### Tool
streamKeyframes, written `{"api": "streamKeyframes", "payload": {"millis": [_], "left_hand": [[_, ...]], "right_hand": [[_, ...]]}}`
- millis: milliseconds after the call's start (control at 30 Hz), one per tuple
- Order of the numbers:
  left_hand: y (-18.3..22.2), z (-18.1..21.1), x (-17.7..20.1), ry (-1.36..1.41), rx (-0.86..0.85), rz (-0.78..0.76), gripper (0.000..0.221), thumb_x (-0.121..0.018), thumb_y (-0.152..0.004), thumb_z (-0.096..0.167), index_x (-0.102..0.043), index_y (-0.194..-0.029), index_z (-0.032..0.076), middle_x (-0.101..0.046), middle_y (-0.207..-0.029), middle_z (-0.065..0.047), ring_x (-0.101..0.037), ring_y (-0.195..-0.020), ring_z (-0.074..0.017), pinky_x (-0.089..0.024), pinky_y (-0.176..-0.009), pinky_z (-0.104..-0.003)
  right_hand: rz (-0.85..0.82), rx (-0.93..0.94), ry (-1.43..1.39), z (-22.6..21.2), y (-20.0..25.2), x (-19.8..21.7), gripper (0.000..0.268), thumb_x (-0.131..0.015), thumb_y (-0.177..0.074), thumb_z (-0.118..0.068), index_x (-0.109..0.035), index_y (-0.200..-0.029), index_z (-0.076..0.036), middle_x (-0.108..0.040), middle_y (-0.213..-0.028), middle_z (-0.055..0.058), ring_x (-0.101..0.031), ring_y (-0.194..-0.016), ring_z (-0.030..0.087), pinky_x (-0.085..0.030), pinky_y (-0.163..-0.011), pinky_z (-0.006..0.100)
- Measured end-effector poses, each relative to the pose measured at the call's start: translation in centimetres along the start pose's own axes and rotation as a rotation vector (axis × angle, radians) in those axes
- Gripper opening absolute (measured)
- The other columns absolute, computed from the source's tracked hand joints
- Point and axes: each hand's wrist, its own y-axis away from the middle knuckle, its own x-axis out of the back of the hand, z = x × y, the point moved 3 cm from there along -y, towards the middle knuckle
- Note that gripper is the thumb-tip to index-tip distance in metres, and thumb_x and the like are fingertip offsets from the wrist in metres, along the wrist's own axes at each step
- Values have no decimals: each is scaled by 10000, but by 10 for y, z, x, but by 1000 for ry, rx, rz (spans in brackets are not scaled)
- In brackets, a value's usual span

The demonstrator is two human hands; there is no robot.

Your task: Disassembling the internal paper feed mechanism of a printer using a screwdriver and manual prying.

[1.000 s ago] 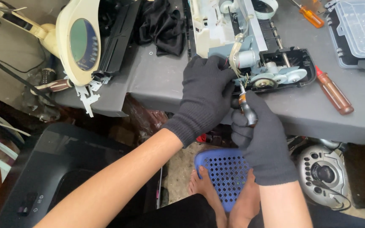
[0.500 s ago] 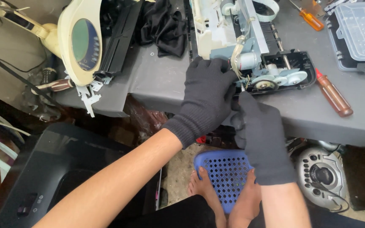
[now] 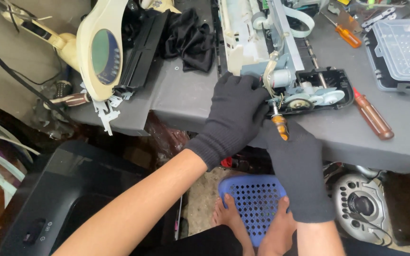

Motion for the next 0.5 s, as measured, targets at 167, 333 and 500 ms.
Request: {"api": "streamKeyframes", "payload": {"millis": [167,333,500], "left_hand": [[0,-2,0,20,-9,-36,154,-727,-895,305,-690,-1021,225,-626,-1053,-43,-635,-1037,-301,-394,-1089,-592],[-5,4,17,-13,-33,-61,149,-681,-880,288,-705,-991,191,-638,-1035,-81,-603,-951,-330,-406,-1000,-555],[-9,8,23,-55,-75,-97,157,-619,-867,270,-708,-920,153,-645,-977,-125,-571,-838,-361,-418,-865,-506]], "right_hand": [[50,0,11,-8,5,2,192,-646,-966,-287,-666,-1019,-103,-512,-713,37,-460,-591,130,-445,-519,297],[82,-13,16,-12,14,-2,212,-651,-941,-258,-685,-1091,-112,-509,-784,22,-460,-680,123,-479,-599,305],[-140,-7,-523,7,8,-4,273,-603,-1048,-194,-511,-813,-91,-427,-720,36,-217,-557,105,-201,-510,301]]}}
